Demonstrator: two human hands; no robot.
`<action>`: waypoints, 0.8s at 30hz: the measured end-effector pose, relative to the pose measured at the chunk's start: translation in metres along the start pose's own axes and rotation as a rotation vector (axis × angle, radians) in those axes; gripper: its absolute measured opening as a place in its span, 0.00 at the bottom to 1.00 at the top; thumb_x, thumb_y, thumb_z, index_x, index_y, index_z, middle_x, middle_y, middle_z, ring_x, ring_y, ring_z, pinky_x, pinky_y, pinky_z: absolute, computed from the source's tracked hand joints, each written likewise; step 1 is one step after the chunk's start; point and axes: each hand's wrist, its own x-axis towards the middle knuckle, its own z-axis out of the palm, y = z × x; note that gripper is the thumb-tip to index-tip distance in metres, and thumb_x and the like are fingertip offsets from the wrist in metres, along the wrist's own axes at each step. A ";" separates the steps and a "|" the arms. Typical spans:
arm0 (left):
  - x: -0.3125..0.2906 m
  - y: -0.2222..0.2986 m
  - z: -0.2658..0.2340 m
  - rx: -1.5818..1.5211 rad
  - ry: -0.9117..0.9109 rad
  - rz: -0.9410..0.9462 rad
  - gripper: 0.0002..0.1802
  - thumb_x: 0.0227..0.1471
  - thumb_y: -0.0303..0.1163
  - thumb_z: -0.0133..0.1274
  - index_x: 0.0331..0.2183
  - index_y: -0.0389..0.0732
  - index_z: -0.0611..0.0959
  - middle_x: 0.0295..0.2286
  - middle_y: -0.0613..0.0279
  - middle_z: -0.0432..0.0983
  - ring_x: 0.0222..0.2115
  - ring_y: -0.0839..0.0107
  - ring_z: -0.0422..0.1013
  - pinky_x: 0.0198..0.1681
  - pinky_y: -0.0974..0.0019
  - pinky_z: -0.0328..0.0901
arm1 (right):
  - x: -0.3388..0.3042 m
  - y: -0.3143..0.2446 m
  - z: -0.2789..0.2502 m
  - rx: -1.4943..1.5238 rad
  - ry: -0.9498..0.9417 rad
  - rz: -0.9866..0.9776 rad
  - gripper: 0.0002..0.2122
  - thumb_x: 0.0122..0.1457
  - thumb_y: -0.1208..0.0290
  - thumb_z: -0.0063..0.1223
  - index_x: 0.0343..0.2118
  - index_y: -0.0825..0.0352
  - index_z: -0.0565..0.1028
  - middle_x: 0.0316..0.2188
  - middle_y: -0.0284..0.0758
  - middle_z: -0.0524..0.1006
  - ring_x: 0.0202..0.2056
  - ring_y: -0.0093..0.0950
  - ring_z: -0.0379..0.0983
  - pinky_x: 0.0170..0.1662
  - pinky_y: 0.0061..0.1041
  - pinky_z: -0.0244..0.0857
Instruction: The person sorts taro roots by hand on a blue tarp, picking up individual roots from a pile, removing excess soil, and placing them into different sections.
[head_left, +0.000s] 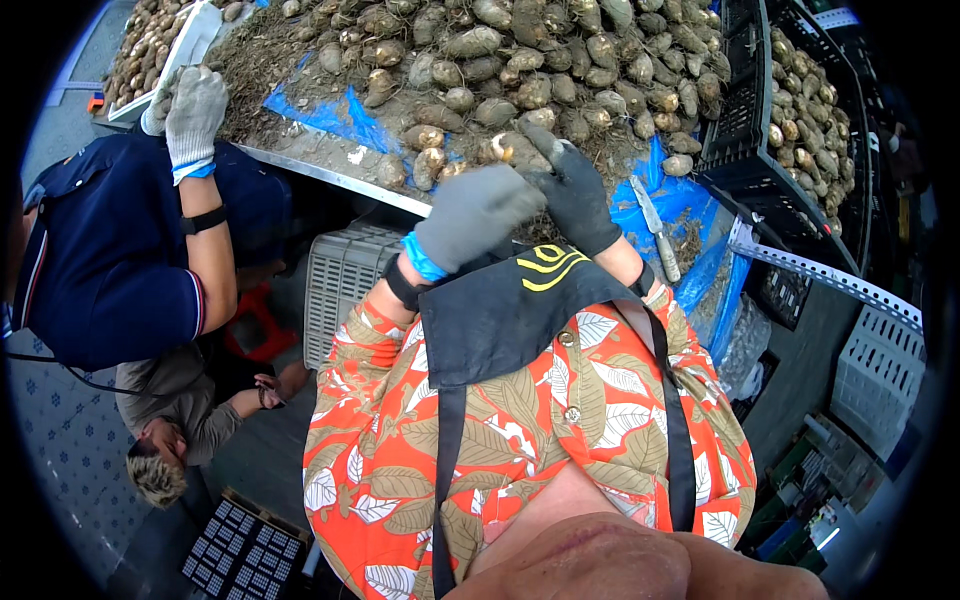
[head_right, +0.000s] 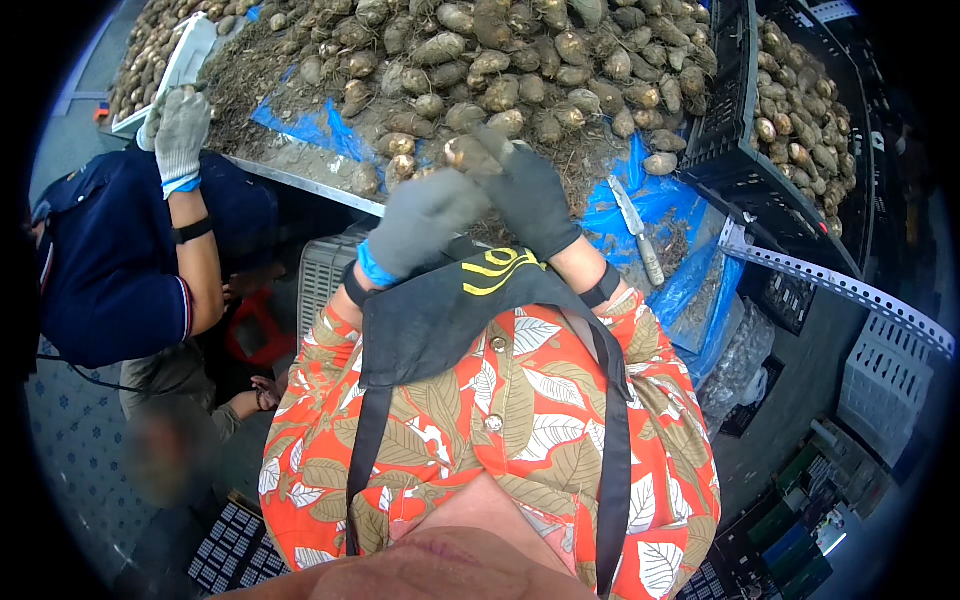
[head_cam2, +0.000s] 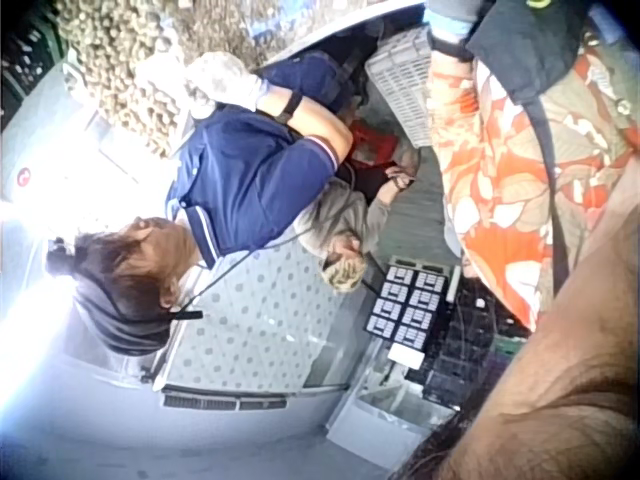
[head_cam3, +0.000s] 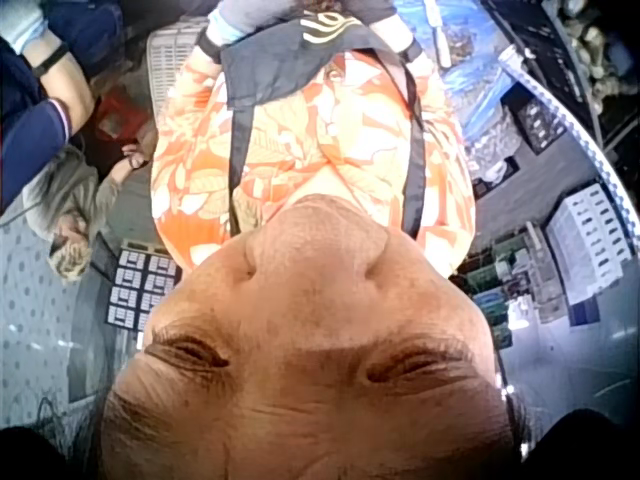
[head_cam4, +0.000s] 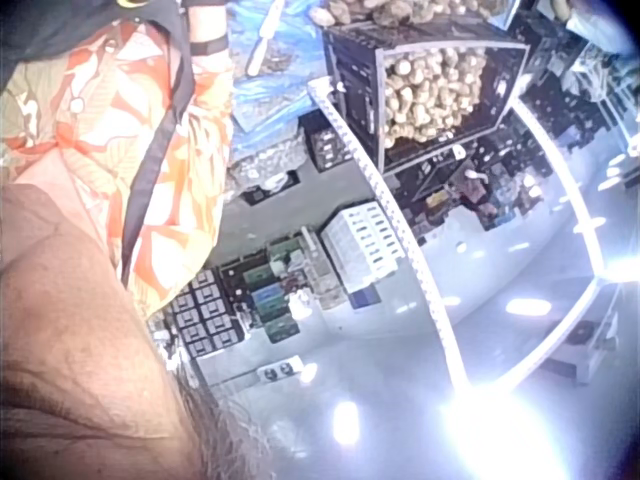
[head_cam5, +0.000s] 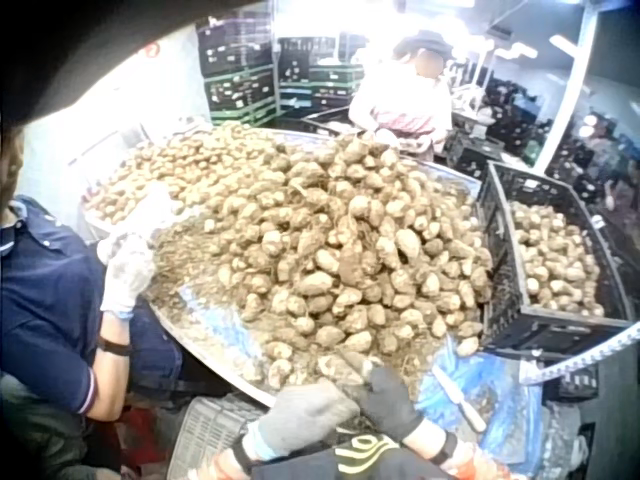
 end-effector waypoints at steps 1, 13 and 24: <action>0.002 0.005 -0.006 -0.143 0.125 -0.092 0.08 0.49 0.31 0.54 0.33 0.40 0.82 0.28 0.59 0.76 0.29 0.66 0.73 0.31 0.67 0.66 | -0.002 0.000 0.000 0.042 -0.007 0.038 0.22 0.54 0.62 0.51 0.53 0.58 0.69 0.34 0.48 0.75 0.37 0.44 0.73 0.41 0.37 0.66; 0.005 -0.021 -0.015 0.076 0.273 -0.066 0.10 0.47 0.29 0.52 0.34 0.38 0.80 0.27 0.54 0.73 0.31 0.60 0.71 0.34 0.63 0.65 | -0.004 -0.025 -0.014 0.095 -0.221 0.011 0.22 0.53 0.65 0.49 0.52 0.62 0.70 0.42 0.49 0.74 0.43 0.44 0.72 0.44 0.36 0.65; 0.004 -0.055 -0.019 -0.160 0.225 -0.367 0.16 0.53 0.39 0.49 0.35 0.36 0.79 0.29 0.50 0.76 0.31 0.58 0.72 0.35 0.60 0.64 | -0.011 -0.019 -0.021 0.468 -0.353 0.062 0.26 0.50 0.69 0.54 0.55 0.60 0.68 0.47 0.41 0.75 0.46 0.33 0.74 0.48 0.28 0.66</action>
